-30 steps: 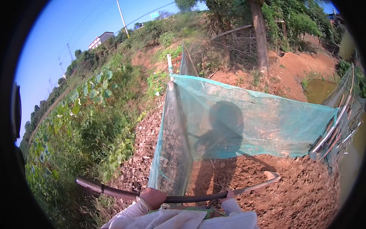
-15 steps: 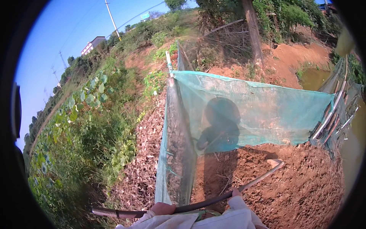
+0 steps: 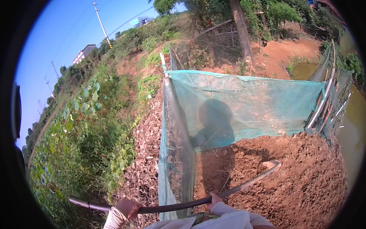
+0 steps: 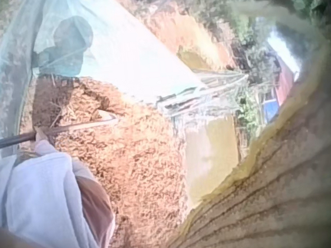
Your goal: The person uses a hoe to break up and level a patch of reddish-brown soil in an outdoor garden area. The person repeatedly strikes and pulls the soil to loosen it, working along the edge of a green mesh fence next to a muddy water body.
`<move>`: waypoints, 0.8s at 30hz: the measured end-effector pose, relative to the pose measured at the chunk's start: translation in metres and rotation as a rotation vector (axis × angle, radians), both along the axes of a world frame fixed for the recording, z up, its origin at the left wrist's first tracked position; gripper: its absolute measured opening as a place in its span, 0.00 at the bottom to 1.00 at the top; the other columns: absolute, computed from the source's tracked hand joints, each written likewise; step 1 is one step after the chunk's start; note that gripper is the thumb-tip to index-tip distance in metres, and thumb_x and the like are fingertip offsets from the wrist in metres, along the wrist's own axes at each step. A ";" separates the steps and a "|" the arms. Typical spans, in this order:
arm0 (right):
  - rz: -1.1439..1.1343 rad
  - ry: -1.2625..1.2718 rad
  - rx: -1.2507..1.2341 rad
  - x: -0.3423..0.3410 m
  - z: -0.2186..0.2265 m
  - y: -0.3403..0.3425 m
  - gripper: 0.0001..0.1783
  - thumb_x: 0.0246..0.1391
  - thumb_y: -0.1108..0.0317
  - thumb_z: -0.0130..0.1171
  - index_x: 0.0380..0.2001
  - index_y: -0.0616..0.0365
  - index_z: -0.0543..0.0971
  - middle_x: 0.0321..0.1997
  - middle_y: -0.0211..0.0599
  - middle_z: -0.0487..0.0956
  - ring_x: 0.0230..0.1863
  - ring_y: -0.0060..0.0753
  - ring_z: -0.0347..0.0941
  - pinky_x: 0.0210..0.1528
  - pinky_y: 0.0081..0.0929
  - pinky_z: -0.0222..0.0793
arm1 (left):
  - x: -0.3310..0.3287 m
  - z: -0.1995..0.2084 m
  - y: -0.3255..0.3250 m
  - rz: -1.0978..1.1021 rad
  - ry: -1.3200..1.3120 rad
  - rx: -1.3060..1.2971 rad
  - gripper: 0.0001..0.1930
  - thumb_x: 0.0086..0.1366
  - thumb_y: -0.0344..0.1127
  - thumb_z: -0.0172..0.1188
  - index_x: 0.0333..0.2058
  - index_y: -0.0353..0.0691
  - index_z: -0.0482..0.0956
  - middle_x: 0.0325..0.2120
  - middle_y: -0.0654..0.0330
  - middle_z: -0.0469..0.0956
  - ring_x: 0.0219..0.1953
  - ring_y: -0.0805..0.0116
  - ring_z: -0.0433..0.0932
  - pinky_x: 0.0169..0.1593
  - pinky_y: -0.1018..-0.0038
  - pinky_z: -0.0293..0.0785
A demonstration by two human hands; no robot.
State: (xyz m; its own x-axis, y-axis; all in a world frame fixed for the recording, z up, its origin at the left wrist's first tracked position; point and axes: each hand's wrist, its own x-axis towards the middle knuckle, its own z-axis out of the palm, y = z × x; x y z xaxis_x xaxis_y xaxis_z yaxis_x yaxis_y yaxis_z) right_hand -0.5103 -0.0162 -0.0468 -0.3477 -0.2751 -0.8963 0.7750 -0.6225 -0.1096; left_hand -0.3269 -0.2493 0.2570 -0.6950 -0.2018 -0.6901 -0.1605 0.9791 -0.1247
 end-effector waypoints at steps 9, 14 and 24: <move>0.309 -0.079 -0.351 0.038 -0.048 -0.001 0.23 0.52 0.53 0.47 0.40 0.62 0.62 0.41 0.52 0.69 0.46 0.51 0.65 0.48 0.51 0.62 | 0.020 0.007 -0.020 -0.027 -0.059 -0.180 0.10 0.44 0.39 0.56 0.30 0.53 0.75 0.17 0.63 0.74 0.23 0.63 0.76 0.30 0.66 0.73; -0.110 0.030 -0.032 0.037 -0.050 0.017 0.20 0.51 0.57 0.51 0.41 0.59 0.62 0.36 0.50 0.71 0.38 0.49 0.70 0.41 0.48 0.68 | 0.021 0.009 -0.017 -0.041 -0.015 -0.159 0.09 0.44 0.39 0.56 0.29 0.53 0.76 0.16 0.63 0.74 0.23 0.62 0.76 0.29 0.66 0.72; -0.182 0.012 0.081 0.049 -0.102 0.045 0.10 0.48 0.71 0.53 0.34 0.56 0.65 0.22 0.45 0.71 0.24 0.44 0.70 0.31 0.45 0.71 | 0.063 -0.007 -0.008 -0.028 0.050 -0.155 0.08 0.44 0.37 0.55 0.27 0.52 0.76 0.15 0.63 0.73 0.22 0.61 0.76 0.28 0.65 0.72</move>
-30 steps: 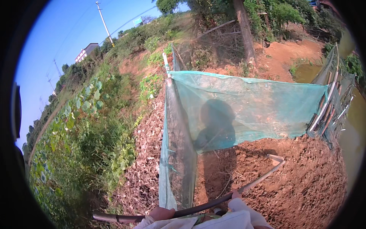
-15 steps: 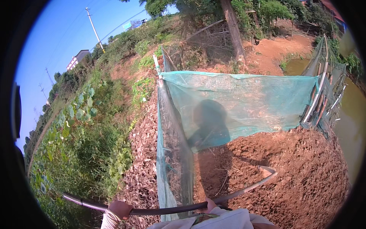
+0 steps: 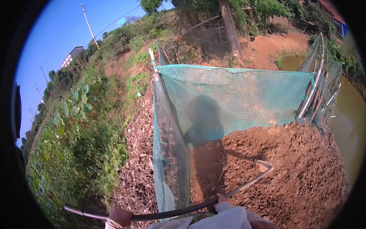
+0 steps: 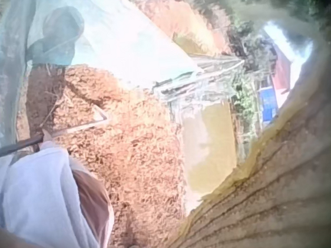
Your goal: The person uses a hoe to break up and level a patch of reddish-brown soil in an outdoor garden area. The person repeatedly strikes and pulls the soil to loosen it, working along the edge of a green mesh fence next to a muddy water body.
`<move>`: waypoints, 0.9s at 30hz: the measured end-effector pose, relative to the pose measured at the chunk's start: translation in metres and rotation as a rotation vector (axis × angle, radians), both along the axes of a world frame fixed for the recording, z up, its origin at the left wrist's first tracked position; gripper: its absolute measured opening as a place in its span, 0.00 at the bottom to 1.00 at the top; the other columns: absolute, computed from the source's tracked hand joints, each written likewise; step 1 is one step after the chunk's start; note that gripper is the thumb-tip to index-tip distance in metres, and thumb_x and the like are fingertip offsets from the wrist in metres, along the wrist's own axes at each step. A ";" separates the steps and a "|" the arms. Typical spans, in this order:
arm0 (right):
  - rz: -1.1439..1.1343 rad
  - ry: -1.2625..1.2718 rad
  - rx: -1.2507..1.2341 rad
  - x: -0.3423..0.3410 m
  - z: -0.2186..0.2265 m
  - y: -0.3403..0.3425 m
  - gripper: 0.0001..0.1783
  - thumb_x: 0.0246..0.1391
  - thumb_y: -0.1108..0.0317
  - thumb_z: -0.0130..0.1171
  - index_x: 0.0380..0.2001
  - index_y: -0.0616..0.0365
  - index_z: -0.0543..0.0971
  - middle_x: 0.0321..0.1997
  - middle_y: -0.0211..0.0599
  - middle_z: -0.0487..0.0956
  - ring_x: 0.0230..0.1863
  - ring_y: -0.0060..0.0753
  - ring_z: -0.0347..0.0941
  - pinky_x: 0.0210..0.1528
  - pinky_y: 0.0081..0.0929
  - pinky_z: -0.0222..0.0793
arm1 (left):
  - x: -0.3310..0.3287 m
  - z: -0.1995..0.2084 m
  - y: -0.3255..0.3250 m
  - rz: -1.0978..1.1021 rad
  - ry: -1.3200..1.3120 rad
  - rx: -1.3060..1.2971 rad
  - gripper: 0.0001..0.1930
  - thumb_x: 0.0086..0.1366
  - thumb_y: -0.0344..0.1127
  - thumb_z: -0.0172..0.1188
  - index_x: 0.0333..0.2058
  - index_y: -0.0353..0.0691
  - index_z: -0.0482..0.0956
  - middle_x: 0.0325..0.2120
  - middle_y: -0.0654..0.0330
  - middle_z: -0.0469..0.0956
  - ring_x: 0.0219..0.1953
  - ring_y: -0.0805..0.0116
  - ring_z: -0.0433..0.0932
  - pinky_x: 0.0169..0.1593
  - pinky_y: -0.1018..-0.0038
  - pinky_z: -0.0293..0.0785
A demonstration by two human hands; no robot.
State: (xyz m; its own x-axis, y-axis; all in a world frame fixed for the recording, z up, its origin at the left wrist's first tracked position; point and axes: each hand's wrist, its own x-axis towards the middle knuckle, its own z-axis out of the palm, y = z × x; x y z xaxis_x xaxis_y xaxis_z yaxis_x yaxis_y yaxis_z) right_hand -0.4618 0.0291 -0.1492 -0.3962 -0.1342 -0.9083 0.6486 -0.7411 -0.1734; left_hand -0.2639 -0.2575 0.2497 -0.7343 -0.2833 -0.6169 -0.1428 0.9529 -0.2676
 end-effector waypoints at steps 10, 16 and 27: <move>0.322 -0.060 0.254 0.018 0.015 -0.010 0.08 0.44 0.72 0.53 0.29 0.62 0.67 0.21 0.42 0.69 0.25 0.41 0.69 0.25 0.40 0.67 | 0.067 -0.110 0.005 0.107 0.215 0.104 0.05 0.46 0.35 0.55 0.25 0.49 0.74 0.16 0.61 0.74 0.17 0.62 0.74 0.26 0.67 0.68; 0.225 0.046 0.164 -0.002 0.085 0.000 0.07 0.42 0.74 0.54 0.25 0.61 0.67 0.19 0.40 0.67 0.21 0.39 0.66 0.26 0.39 0.66 | 0.107 -0.165 0.017 0.236 0.285 0.210 0.09 0.39 0.36 0.60 0.22 0.46 0.72 0.14 0.58 0.73 0.16 0.59 0.73 0.25 0.66 0.70; 0.414 0.241 0.170 -0.019 0.080 -0.062 0.09 0.42 0.77 0.56 0.26 0.60 0.66 0.18 0.35 0.66 0.20 0.35 0.65 0.23 0.36 0.64 | 0.226 -0.172 0.000 0.786 0.112 0.305 0.17 0.47 0.52 0.56 0.27 0.46 0.73 0.19 0.52 0.74 0.23 0.54 0.75 0.27 0.62 0.69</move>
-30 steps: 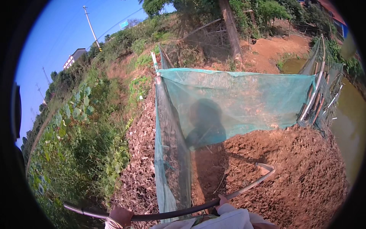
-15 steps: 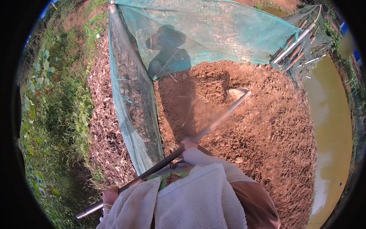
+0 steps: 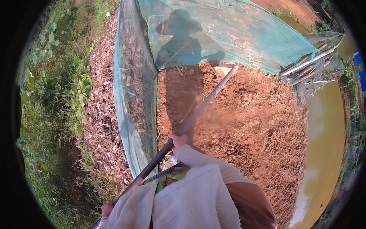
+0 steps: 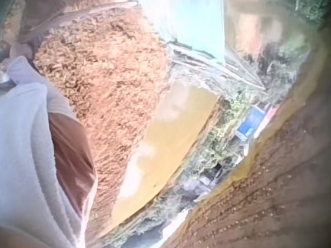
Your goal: The person uses a hoe to break up and level a patch of reddish-brown soil in an outdoor garden area. The person repeatedly strikes and pulls the soil to loosen it, working along the edge of a green mesh fence next to a muddy water body.
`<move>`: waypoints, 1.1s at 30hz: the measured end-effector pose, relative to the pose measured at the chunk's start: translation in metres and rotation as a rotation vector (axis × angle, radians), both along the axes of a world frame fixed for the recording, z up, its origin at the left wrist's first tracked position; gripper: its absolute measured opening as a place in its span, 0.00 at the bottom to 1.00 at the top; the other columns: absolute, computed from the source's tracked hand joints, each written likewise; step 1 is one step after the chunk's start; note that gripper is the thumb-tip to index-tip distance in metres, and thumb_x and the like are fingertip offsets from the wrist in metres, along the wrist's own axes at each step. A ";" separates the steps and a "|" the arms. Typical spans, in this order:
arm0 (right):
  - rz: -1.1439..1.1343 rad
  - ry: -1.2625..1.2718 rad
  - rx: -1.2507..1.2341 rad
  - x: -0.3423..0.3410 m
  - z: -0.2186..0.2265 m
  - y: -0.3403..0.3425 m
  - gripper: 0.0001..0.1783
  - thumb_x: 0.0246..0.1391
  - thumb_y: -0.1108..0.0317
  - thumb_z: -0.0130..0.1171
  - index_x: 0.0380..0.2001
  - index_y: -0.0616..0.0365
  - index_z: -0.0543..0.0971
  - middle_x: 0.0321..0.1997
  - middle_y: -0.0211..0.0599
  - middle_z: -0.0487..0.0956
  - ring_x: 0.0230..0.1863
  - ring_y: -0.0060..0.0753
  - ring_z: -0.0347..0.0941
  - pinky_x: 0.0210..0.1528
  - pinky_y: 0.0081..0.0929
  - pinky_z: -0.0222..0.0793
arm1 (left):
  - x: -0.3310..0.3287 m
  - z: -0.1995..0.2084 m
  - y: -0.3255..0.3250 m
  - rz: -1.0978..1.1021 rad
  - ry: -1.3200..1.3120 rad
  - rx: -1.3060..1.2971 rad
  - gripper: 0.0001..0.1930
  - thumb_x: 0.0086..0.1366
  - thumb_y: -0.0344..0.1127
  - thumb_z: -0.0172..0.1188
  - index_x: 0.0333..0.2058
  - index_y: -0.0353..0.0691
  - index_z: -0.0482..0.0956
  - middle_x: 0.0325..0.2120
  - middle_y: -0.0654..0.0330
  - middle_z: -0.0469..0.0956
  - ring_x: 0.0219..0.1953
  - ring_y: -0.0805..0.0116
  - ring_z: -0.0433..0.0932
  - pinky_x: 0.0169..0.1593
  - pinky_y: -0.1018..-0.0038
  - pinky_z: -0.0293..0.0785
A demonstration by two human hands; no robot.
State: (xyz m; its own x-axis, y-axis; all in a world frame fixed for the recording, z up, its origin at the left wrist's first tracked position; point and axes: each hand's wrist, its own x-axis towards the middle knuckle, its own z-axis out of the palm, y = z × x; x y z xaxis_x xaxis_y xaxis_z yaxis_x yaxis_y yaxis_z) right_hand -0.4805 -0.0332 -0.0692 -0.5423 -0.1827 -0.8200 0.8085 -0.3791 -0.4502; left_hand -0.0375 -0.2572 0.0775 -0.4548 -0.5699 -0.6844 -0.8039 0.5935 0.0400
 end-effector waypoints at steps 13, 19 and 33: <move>0.434 0.022 0.337 -0.048 -0.124 0.001 0.12 0.36 0.81 0.55 0.29 0.65 0.68 0.20 0.43 0.69 0.18 0.39 0.68 0.19 0.35 0.65 | 0.013 -0.106 0.105 0.139 -0.231 0.194 0.17 0.44 0.53 0.58 0.29 0.49 0.75 0.21 0.53 0.76 0.26 0.55 0.76 0.30 0.62 0.71; 0.141 0.032 0.193 -0.063 -0.042 0.035 0.07 0.42 0.74 0.56 0.23 0.62 0.67 0.17 0.38 0.67 0.17 0.37 0.66 0.21 0.35 0.66 | -0.088 -0.090 0.123 0.072 -0.006 0.258 0.18 0.44 0.54 0.59 0.29 0.49 0.76 0.21 0.53 0.76 0.26 0.55 0.76 0.31 0.63 0.71; -0.084 -0.164 0.328 -0.021 -0.077 0.045 0.09 0.42 0.73 0.54 0.23 0.60 0.64 0.13 0.37 0.64 0.11 0.35 0.62 0.13 0.36 0.61 | -0.079 0.045 0.071 -0.026 -0.213 0.153 0.12 0.39 0.40 0.59 0.27 0.48 0.78 0.19 0.54 0.75 0.25 0.54 0.75 0.33 0.63 0.72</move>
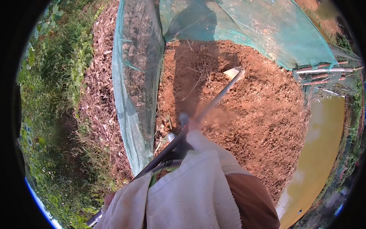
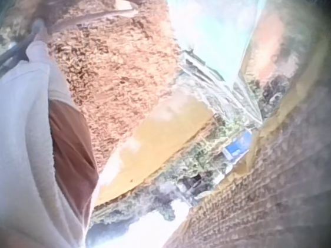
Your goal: The person uses a hoe to break up and level a patch of reddish-brown soil in an outdoor garden area. The person repeatedly strikes and pulls the soil to loosen it, working along the edge of a green mesh fence next to a muddy water body.
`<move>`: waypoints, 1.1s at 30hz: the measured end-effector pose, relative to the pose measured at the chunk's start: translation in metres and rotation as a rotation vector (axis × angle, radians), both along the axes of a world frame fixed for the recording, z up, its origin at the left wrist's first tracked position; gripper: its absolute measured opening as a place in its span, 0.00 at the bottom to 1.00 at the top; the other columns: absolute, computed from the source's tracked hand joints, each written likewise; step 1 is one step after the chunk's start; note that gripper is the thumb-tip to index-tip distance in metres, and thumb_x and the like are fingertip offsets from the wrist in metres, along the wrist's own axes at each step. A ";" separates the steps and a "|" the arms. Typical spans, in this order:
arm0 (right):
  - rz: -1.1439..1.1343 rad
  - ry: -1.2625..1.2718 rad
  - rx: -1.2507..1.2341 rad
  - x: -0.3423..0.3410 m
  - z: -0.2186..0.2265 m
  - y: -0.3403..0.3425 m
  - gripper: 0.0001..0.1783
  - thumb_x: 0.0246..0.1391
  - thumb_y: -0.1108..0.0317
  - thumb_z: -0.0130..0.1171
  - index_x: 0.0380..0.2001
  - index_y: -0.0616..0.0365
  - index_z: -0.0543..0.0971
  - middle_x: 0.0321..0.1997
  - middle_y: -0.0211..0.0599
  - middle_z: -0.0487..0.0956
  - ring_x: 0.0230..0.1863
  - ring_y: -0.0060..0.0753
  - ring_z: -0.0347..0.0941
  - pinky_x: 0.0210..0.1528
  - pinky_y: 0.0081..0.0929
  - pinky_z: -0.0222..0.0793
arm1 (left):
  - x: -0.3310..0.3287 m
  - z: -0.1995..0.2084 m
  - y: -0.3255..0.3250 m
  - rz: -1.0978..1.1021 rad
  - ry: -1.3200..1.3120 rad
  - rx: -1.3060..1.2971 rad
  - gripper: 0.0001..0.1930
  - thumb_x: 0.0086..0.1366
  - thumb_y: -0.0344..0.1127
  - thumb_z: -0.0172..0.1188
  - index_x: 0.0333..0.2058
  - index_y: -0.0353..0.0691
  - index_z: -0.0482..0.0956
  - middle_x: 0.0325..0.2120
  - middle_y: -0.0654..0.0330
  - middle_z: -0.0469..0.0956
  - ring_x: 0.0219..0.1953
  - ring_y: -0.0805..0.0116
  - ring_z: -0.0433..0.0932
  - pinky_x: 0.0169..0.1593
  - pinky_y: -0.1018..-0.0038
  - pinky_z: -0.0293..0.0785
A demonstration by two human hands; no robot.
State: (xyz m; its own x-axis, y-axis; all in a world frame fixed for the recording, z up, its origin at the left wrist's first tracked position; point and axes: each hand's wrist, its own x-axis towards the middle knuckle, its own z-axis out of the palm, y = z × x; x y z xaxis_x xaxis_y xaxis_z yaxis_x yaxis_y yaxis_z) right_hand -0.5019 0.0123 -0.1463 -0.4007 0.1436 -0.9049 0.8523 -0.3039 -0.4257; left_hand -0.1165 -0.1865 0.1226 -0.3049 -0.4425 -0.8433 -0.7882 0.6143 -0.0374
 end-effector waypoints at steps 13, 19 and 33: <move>0.118 0.052 -0.192 -0.081 0.080 -0.027 0.09 0.44 0.72 0.54 0.23 0.57 0.63 0.16 0.34 0.64 0.15 0.32 0.64 0.16 0.35 0.64 | 0.006 -0.048 0.024 0.187 0.254 -0.144 0.08 0.40 0.39 0.61 0.22 0.47 0.75 0.14 0.55 0.73 0.21 0.54 0.74 0.27 0.63 0.71; 0.189 0.041 -0.221 -0.061 0.013 -0.034 0.10 0.44 0.69 0.56 0.26 0.55 0.64 0.17 0.34 0.65 0.16 0.34 0.65 0.17 0.38 0.64 | -0.009 -0.009 0.026 0.108 0.192 -0.141 0.10 0.41 0.41 0.61 0.24 0.47 0.76 0.16 0.54 0.74 0.22 0.54 0.75 0.28 0.63 0.71; 0.018 0.169 -0.186 -0.114 0.056 0.011 0.09 0.42 0.73 0.56 0.25 0.61 0.65 0.16 0.37 0.67 0.16 0.36 0.66 0.18 0.35 0.65 | 0.005 -0.157 -0.018 -0.106 0.206 -0.063 0.12 0.41 0.42 0.61 0.26 0.47 0.77 0.17 0.54 0.75 0.24 0.55 0.75 0.29 0.62 0.71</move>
